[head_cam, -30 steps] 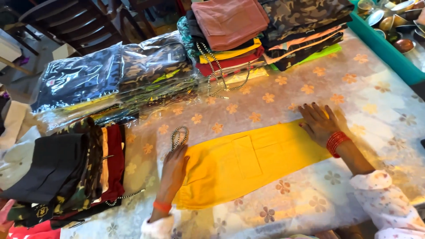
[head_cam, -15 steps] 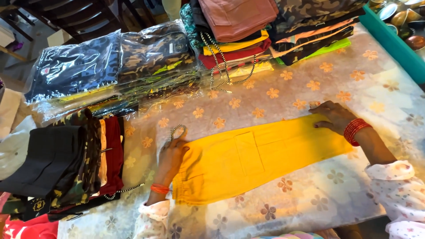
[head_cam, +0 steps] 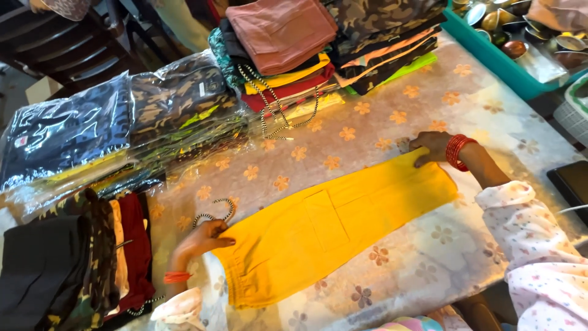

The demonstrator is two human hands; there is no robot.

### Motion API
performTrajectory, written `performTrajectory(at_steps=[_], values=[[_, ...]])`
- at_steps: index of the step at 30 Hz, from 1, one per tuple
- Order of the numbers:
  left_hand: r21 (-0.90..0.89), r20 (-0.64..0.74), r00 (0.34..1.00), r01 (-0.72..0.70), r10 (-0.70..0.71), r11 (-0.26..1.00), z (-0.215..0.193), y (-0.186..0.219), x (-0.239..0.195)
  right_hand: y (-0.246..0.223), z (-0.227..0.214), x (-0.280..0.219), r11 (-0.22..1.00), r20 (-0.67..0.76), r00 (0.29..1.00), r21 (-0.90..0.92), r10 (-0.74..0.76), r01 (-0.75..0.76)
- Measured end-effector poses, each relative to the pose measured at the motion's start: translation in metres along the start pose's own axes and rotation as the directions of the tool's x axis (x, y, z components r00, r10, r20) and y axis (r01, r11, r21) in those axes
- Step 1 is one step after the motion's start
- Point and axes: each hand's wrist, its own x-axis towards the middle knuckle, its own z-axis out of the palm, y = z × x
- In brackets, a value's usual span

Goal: Folding various pairs of trousers on a table in a workshop setting.

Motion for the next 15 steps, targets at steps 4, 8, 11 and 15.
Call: performTrajectory(at_steps=[4, 8, 11, 15], values=[[-0.243, -0.107, 0.994, -0.049, 0.023, 0.969, -0.029, 0.016, -0.018, 0.002, -0.021, -0.015, 0.983, -0.281, 0.951, 0.086, -0.132, 0.162], [-0.037, -0.432, 0.884, -0.212, 0.175, 0.977, -0.082, 0.101, -0.071, -0.038, -0.089, -0.063, 0.984, -0.539, 0.835, 0.057, -0.11, 0.166], [-0.072, -0.549, 0.832, -0.137, 0.076, 0.988, -0.099, 0.141, -0.096, -0.065, -0.119, -0.088, 0.993, -0.725, 0.689, 0.096, 0.022, 0.068], [0.136, -0.654, 0.678, -0.33, 0.335, 0.934, -0.079, 0.151, -0.101, -0.033, -0.085, -0.077, 0.953, -0.745, 0.639, 0.297, 0.19, 0.063]])
